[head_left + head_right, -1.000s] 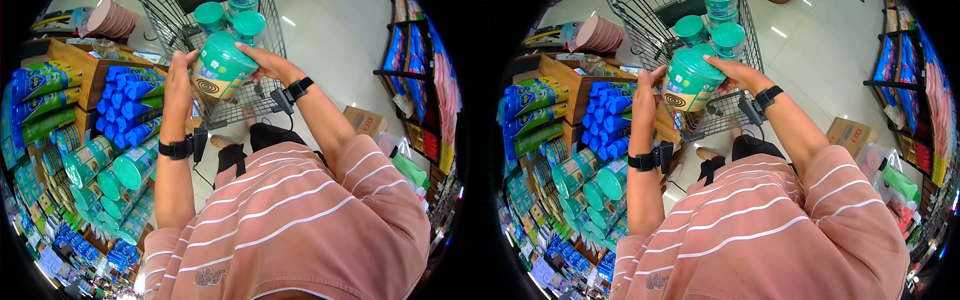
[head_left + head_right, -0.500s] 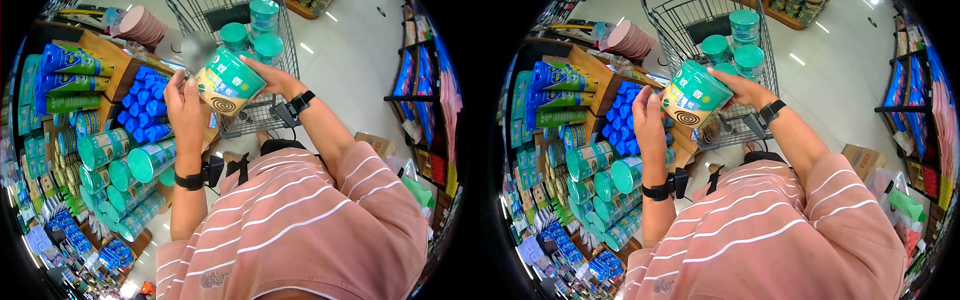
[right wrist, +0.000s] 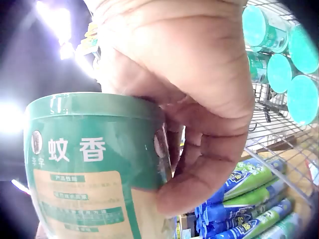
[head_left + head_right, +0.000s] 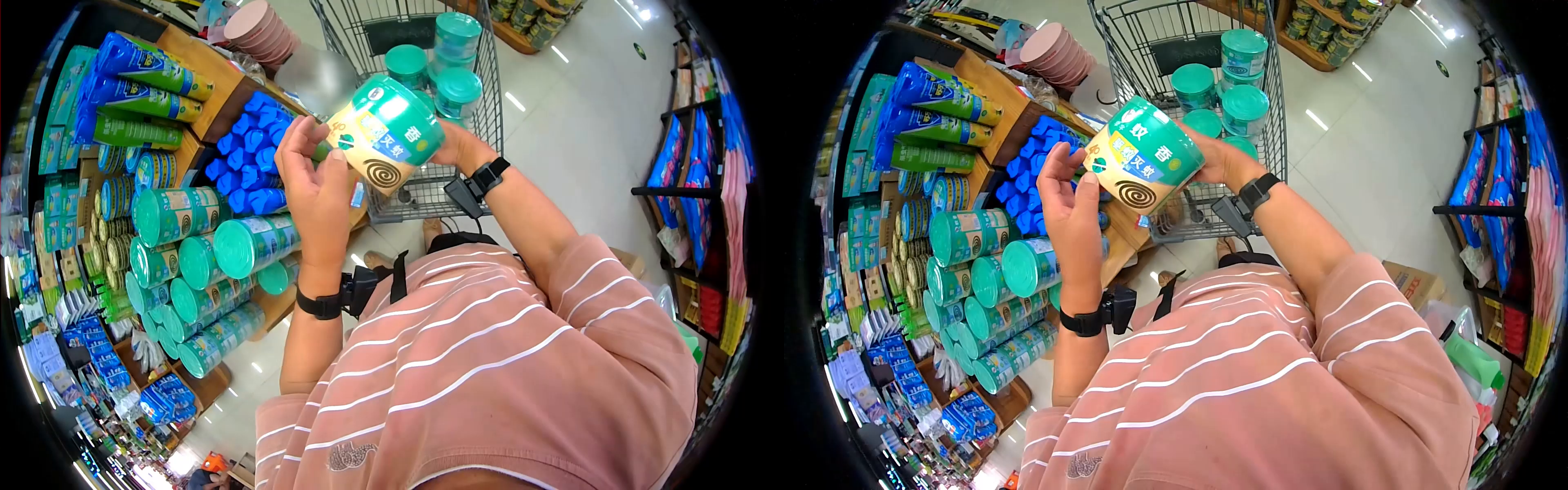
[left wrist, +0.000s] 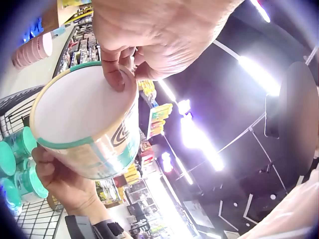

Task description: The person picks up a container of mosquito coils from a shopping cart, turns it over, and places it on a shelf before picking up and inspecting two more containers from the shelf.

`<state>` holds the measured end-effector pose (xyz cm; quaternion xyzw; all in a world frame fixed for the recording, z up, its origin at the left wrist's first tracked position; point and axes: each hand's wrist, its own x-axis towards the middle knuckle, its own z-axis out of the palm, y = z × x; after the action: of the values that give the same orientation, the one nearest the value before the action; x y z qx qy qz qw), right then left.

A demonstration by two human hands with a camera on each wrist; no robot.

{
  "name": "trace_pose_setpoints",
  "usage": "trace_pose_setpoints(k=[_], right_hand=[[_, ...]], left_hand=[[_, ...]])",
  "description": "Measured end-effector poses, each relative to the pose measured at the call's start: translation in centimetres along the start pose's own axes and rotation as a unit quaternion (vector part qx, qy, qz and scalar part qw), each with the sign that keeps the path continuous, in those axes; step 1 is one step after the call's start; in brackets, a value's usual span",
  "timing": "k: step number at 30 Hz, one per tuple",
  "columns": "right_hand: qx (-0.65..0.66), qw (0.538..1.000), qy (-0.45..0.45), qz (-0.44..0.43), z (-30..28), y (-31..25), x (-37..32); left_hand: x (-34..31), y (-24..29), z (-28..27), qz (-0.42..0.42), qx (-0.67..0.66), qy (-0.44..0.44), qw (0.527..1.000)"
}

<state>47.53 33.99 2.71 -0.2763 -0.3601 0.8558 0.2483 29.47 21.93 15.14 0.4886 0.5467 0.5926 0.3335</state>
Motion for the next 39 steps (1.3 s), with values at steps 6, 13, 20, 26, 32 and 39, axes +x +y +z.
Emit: trace_pose_setpoints(k=[6, 13, 20, 26, 32, 39], right_hand=[[0.077, 0.996, 0.013, 0.031, 1.2, 1.0, 0.4], [0.002, 0.997, 0.008, 0.077, 2.3, 0.3, 0.6], [-0.215, 0.975, 0.055, -0.003, 5.9, -3.6, -0.2], [-0.376, 0.926, 0.015, 0.020, 11.2, -7.5, -1.7], [-0.333, 0.942, -0.038, -0.018, 12.6, -6.4, -0.1], [-0.328, 0.942, -0.053, -0.049, 17.5, -4.8, 1.2]], left_hand=[[-1.6, -0.6, -1.3, -0.019, 0.111, 0.040, 0.993], [-2.5, 0.1, -3.3, -0.234, -0.031, -0.018, 0.972], [-2.0, -0.9, -5.4, -0.268, -0.176, 0.006, 0.947], [-2.4, -1.4, -7.2, -0.272, -0.277, -0.038, 0.921], [-3.4, -0.9, -10.4, -0.250, -0.315, -0.008, 0.916], [-3.8, -0.8, -14.6, -0.195, -0.339, 0.039, 0.919]])
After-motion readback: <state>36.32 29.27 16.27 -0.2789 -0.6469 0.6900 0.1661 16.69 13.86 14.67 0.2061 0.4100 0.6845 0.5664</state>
